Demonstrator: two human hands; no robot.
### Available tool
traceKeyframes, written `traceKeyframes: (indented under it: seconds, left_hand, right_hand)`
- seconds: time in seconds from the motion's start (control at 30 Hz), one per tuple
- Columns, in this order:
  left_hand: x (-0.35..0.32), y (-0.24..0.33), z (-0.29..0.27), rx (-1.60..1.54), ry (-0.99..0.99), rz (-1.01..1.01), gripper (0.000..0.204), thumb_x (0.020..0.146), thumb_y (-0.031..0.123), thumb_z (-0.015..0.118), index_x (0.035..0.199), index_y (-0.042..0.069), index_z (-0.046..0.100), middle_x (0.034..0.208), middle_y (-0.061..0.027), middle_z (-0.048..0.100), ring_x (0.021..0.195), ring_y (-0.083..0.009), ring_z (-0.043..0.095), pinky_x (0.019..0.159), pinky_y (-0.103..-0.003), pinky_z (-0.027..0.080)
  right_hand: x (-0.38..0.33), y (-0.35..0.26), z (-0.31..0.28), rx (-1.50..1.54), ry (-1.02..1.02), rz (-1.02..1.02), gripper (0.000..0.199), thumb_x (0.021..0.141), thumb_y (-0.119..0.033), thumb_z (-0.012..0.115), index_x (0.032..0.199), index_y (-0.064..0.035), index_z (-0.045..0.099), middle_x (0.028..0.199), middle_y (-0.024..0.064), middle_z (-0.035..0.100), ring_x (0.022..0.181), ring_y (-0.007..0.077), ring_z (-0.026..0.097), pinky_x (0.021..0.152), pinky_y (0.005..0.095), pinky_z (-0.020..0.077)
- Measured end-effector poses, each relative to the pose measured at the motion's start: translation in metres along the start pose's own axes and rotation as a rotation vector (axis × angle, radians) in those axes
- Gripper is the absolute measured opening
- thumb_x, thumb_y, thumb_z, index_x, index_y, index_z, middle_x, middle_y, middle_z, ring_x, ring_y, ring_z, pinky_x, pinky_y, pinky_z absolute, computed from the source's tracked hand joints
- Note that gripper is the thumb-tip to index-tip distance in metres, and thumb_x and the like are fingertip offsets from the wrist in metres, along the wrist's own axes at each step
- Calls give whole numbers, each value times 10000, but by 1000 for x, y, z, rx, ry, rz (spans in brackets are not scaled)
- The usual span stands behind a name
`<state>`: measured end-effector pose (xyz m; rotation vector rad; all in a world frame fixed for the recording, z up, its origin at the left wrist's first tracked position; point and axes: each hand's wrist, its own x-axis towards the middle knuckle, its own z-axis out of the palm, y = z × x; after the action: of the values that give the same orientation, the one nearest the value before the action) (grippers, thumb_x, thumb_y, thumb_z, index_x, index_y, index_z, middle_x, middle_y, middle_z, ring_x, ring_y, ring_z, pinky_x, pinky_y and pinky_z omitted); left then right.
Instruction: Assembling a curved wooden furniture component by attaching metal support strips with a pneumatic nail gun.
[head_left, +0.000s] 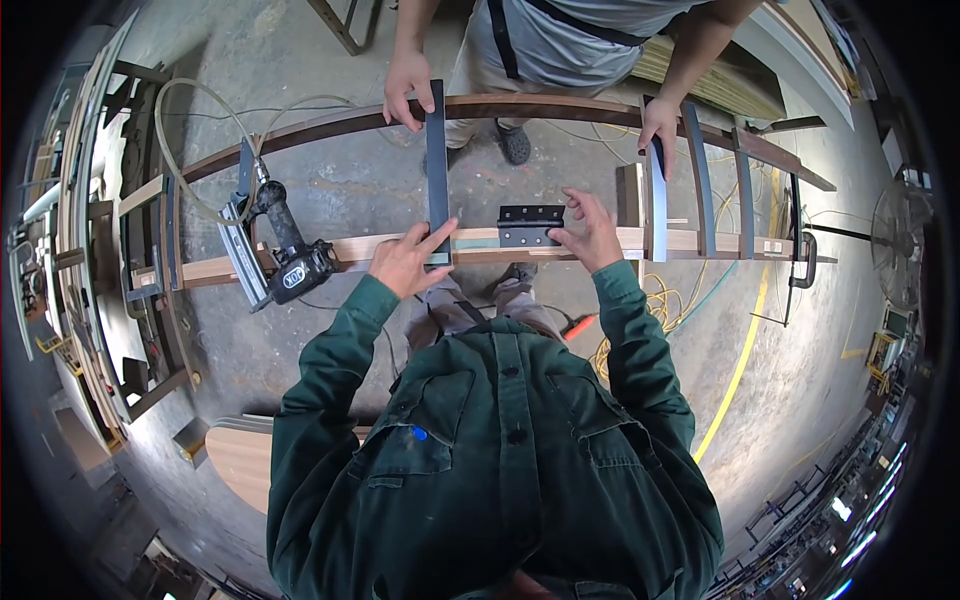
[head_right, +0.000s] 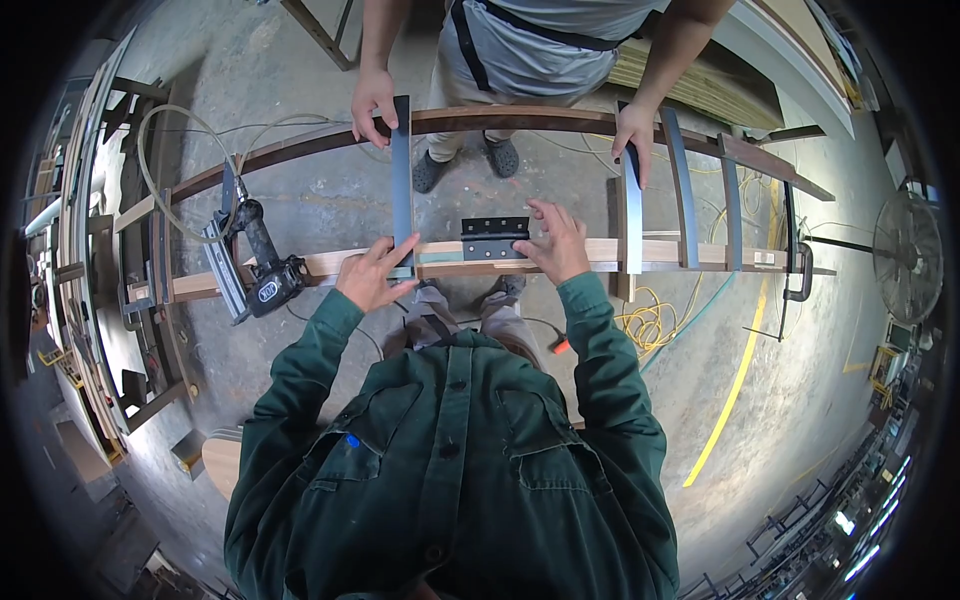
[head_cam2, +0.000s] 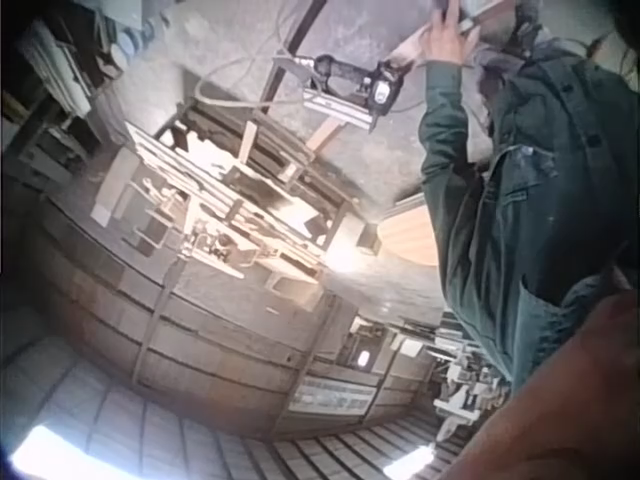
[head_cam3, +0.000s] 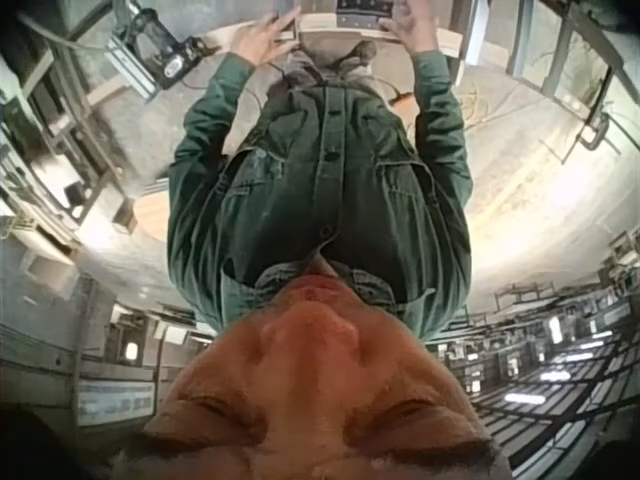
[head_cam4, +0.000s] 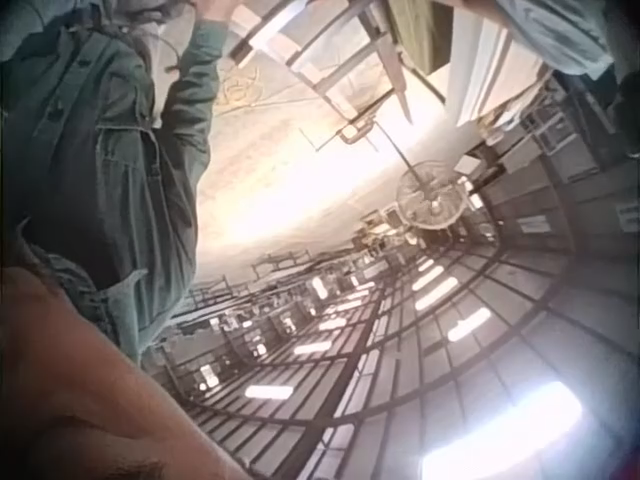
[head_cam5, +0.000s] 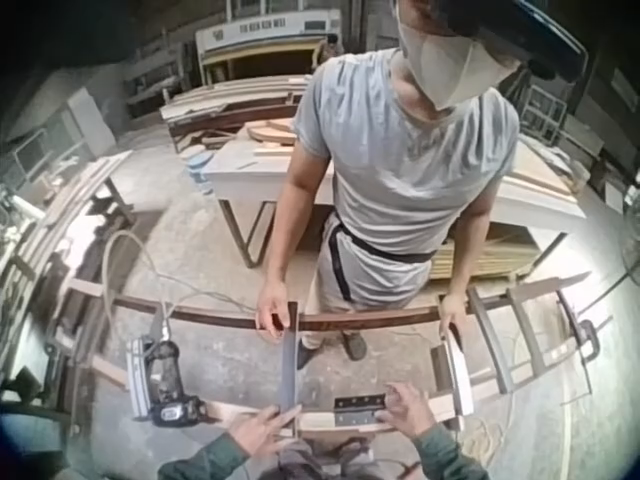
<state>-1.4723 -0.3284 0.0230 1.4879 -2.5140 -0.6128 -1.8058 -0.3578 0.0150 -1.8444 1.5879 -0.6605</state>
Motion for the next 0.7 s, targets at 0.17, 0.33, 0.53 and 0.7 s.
traceKeyframes:
  seconds: [0.17, 0.33, 0.53, 0.7]
  left_hand:
    - [1, 0, -1, 12, -9, 2, 803, 729, 368, 749, 1437, 301, 374, 1030, -85, 537, 699, -295, 646, 616, -398, 550]
    - [1, 0, -1, 0, 2, 6, 801, 731, 375, 746, 1437, 299, 374, 1030, -87, 538, 701, -301, 645, 613, -405, 549]
    - [1, 0, -1, -6, -1, 7, 796, 739, 370, 741, 1439, 302, 368, 1032, -91, 538, 707, -308, 643, 618, -411, 547]
    - [1, 0, -1, -2, -19, 0, 789, 748, 360, 735, 1441, 302, 362, 1041, -93, 535, 715, -311, 641, 624, -415, 548]
  right_hand:
    - [-4, 6, 3, -38, -28, -6, 629, 694, -175, 809, 1260, -124, 539, 873, 8, 585, 847, 162, 573, 931, 370, 356]
    - [-3, 6, 3, -47, -52, -7, 613, 704, -171, 799, 1258, -124, 541, 874, 3, 600, 840, 160, 585, 931, 365, 366]
    - [-4, 7, 4, -26, -50, -6, 608, 702, -167, 796, 1256, -137, 548, 880, 5, 599, 836, 167, 573, 935, 368, 358]
    - [-5, 10, 5, 13, -46, 10, 609, 695, -172, 796, 1253, -154, 554, 884, 4, 597, 836, 177, 563, 937, 368, 349]
